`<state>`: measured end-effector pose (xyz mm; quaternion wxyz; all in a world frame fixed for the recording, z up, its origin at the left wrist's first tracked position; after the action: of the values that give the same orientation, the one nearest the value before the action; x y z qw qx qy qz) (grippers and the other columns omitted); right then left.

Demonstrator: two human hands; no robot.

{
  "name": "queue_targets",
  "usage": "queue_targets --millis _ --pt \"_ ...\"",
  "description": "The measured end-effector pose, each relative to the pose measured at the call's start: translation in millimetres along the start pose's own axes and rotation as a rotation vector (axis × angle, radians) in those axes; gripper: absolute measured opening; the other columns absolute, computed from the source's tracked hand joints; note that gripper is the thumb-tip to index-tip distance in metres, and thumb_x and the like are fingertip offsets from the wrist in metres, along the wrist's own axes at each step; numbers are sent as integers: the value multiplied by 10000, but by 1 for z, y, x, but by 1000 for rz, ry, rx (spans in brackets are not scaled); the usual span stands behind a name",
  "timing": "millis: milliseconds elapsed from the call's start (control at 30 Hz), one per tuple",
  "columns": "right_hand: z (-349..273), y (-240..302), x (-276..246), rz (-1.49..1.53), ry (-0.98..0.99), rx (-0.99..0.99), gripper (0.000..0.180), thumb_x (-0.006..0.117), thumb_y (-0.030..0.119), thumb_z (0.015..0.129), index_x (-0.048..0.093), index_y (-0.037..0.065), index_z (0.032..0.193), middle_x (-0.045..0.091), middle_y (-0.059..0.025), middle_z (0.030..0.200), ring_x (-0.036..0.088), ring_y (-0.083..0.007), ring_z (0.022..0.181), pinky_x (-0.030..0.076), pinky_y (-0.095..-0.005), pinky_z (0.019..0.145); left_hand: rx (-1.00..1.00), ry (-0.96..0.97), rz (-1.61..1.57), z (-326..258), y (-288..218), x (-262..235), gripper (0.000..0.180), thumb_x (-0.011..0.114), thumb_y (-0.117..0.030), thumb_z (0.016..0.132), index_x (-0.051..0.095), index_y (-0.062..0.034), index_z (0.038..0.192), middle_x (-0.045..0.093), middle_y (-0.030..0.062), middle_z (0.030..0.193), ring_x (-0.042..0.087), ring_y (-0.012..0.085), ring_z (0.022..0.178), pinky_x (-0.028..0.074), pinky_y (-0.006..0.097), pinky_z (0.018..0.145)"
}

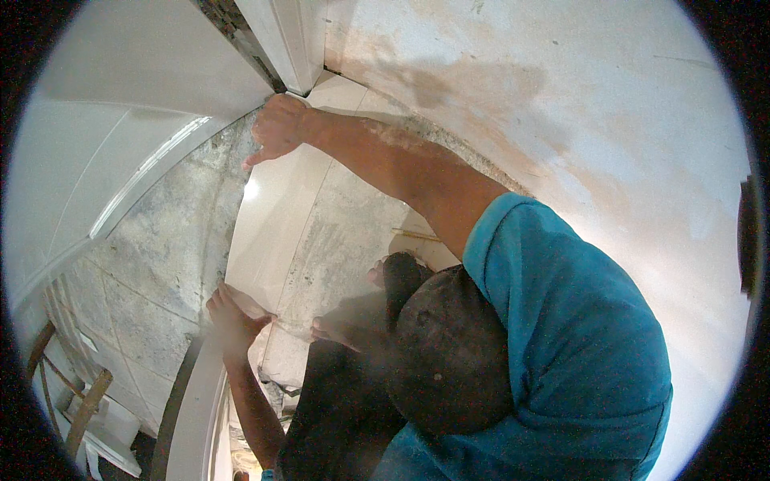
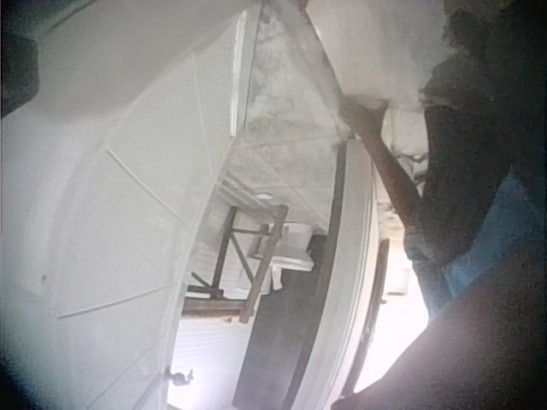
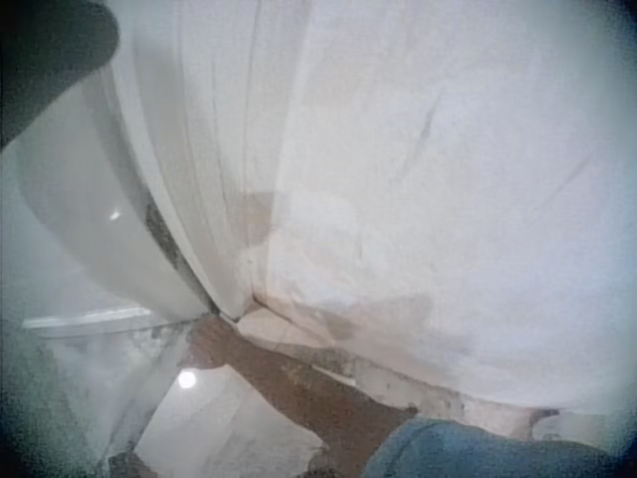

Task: The person kneels on the floor and applies cement mortar to the floor using a trowel. They then place a ceramic tile onto the mortar and press it down to secure it in place.

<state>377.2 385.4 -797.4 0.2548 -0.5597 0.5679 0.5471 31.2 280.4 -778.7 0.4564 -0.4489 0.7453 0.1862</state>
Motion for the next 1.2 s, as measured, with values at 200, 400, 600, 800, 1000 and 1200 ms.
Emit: queue_targets --millis 200,400,600,800,1000,1200 --pt "0 -2 3 3 7 17 823 420 751 854 726 -6 753 692 -199 768 693 -337 767 539 -465 740 40 -44 -19 -2 -6 -5 1280 961 -302 427 250 91 1416 451 252 1284 420 418 1160 366 500 1017" --pt "4 -4 8 34 -11 27 821 423 744 857 721 -13 748 693 -198 778 689 -350 805 531 -459 784 -19 33 -20 -1 -2 -1 1340 945 -424 416 243 96 1431 413 270 1353 385 456 1232 322 528 1067" --pt "5 -4 8 17 -56 0 804 433 741 851 726 -1 751 695 -196 780 689 -353 798 531 -460 781 -46 37 -66 -1 -1 -2 1323 944 -430 416 264 73 1434 416 258 1367 374 462 1246 314 541 1070" --pt "2 -2 7 29 -57 -24 799 427 738 854 726 5 743 694 -185 761 688 -357 776 533 -464 752 -53 55 -40 -1 -3 -3 1353 939 -458 422 228 54 1453 407 265 1378 374 467 1246 310 552 1070" --pt "1 -3 12 21 -42 10 805 403 748 856 726 20 735 691 -182 756 687 -347 769 534 -456 727 -87 100 -8 -3 5 6 1368 912 -528 439 209 35 1469 352 301 1436 313 495 1324 256 571 1117" --pt "1 -4 14 9 -133 -28 805 389 763 848 723 44 706 686 -173 741 683 -342 757 534 -452 715 -106 99 141 -4 12 16 1377 906 -552 432 218 60 1456 355 308 1432 288 498 1348 245 581 1125"
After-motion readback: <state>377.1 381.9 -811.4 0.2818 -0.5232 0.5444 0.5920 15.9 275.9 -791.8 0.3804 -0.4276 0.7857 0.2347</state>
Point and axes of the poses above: each hand's wrist, its own z-axis towards the middle knuckle, its own x-axis out of the palm, y = z × x, the point moved 7 cm from there along z, towards the middle knuckle
